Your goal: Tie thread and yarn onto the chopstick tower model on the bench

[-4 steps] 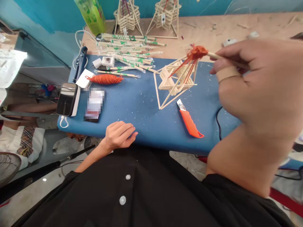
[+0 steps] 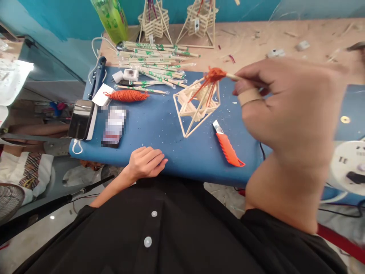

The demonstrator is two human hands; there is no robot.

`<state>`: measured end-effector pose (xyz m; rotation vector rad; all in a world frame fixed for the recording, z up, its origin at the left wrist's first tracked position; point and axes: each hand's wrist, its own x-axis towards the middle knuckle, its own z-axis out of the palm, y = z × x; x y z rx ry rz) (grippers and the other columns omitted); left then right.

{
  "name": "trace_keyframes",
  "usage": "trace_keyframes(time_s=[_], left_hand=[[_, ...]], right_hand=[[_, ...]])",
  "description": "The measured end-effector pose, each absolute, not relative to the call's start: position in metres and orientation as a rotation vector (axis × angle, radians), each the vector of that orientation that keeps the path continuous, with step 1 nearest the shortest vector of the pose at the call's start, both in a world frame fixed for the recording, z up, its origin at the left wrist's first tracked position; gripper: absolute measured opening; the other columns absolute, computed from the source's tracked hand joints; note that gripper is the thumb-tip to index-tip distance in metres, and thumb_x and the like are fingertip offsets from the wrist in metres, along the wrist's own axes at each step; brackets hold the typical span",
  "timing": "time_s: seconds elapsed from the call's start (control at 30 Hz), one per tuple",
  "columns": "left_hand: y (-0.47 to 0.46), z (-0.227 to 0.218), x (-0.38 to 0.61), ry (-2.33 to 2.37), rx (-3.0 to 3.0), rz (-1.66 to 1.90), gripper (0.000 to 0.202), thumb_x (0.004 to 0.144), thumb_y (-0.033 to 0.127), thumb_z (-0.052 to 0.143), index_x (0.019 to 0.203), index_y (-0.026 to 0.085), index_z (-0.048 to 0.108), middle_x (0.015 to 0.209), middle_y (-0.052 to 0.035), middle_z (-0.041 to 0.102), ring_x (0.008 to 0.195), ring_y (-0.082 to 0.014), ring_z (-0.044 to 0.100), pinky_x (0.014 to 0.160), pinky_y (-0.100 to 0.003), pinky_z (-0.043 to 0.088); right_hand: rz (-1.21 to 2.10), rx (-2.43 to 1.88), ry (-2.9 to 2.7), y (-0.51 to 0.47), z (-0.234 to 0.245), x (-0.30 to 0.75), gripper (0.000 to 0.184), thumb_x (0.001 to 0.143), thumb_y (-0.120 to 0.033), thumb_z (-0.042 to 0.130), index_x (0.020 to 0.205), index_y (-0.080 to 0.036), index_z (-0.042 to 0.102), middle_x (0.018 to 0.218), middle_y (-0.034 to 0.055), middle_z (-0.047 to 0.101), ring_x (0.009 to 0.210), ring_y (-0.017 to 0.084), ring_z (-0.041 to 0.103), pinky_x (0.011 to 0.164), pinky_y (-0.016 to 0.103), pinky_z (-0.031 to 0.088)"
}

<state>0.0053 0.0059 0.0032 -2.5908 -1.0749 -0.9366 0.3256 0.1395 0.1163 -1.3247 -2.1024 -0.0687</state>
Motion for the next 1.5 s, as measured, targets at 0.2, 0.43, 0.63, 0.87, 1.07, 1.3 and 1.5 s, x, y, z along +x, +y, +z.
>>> trace_keyframes(time_s=[0.2,0.43,0.63,0.87,1.07,1.3,1.5], left_hand=[[0.002,-0.005,0.005,-1.25,-2.464,-0.987,0.032,0.104,0.032,0.071,0.073,0.024,0.066,0.071,0.0009,0.074,0.057,-0.014,0.059,0.054,-0.036,0.039],[0.008,0.003,-0.002,-1.937,-2.364,-1.154,0.084,0.083,0.086,0.083,0.129,0.018,0.067,0.13,-0.0197,0.078,0.122,-0.0355,0.077,0.104,-0.049,0.066],[0.018,-0.005,0.004,-2.069,-2.364,-1.034,0.137,0.071,0.076,0.099,0.173,0.017,0.03,0.171,-0.0283,0.055,0.159,-0.0468,0.056,0.136,-0.065,0.046],[0.02,-0.013,0.013,-2.164,-2.293,-0.989,0.144,0.068,0.075,0.101,0.175,0.016,0.026,0.177,-0.0305,0.047,0.165,-0.0495,0.05,0.138,-0.067,0.043],[0.021,-0.017,0.012,-2.227,-2.225,-1.033,0.143,0.073,0.066,0.102,0.177,0.018,0.016,0.178,-0.0304,0.045,0.167,-0.0478,0.048,0.139,-0.066,0.043],[0.016,-0.02,0.013,-2.245,-2.201,-1.021,0.081,0.094,0.058,0.085,0.154,0.016,0.052,0.145,-0.0241,0.072,0.144,-0.0432,0.067,0.125,-0.063,0.052],[0.011,-0.017,0.015,-2.04,-2.188,-0.986,0.015,0.107,0.03,0.067,0.113,0.019,0.075,0.112,-0.0133,0.082,0.11,-0.0303,0.076,0.099,-0.045,0.057]], right_hand=[[-0.081,-1.098,-2.222,0.136,0.116,0.287,0.011,0.1,-0.016,0.081,0.106,-0.024,0.085,0.09,0.0016,0.084,0.081,0.017,0.08,0.071,0.034,0.057],[-0.079,-0.833,-2.289,0.144,0.106,0.281,0.015,0.105,-0.016,0.073,0.111,-0.029,0.077,0.099,0.0008,0.085,0.087,0.02,0.082,0.088,0.042,0.062],[-0.084,-0.749,-2.27,0.15,0.101,0.273,0.011,0.104,-0.015,0.077,0.109,-0.025,0.076,0.091,0.0015,0.082,0.079,0.018,0.079,0.087,0.041,0.06],[-0.033,-0.678,-2.333,0.16,0.102,0.261,0.007,0.108,-0.02,0.075,0.11,-0.026,0.076,0.099,0.0007,0.086,0.085,0.016,0.08,0.093,0.041,0.058],[0.03,-0.644,-2.347,0.163,0.101,0.258,0.009,0.108,-0.019,0.074,0.111,-0.026,0.075,0.101,0.0012,0.085,0.088,0.016,0.08,0.093,0.041,0.057],[0.068,-0.643,-2.387,0.169,0.099,0.26,0.004,0.112,-0.022,0.068,0.113,-0.024,0.071,0.112,0.0065,0.084,0.108,0.019,0.081,0.1,0.042,0.061],[0.084,-0.598,-2.271,0.168,0.095,0.259,0.01,0.11,-0.017,0.07,0.108,-0.026,0.073,0.124,0.0087,0.084,0.134,0.026,0.077,0.12,0.054,0.06]])
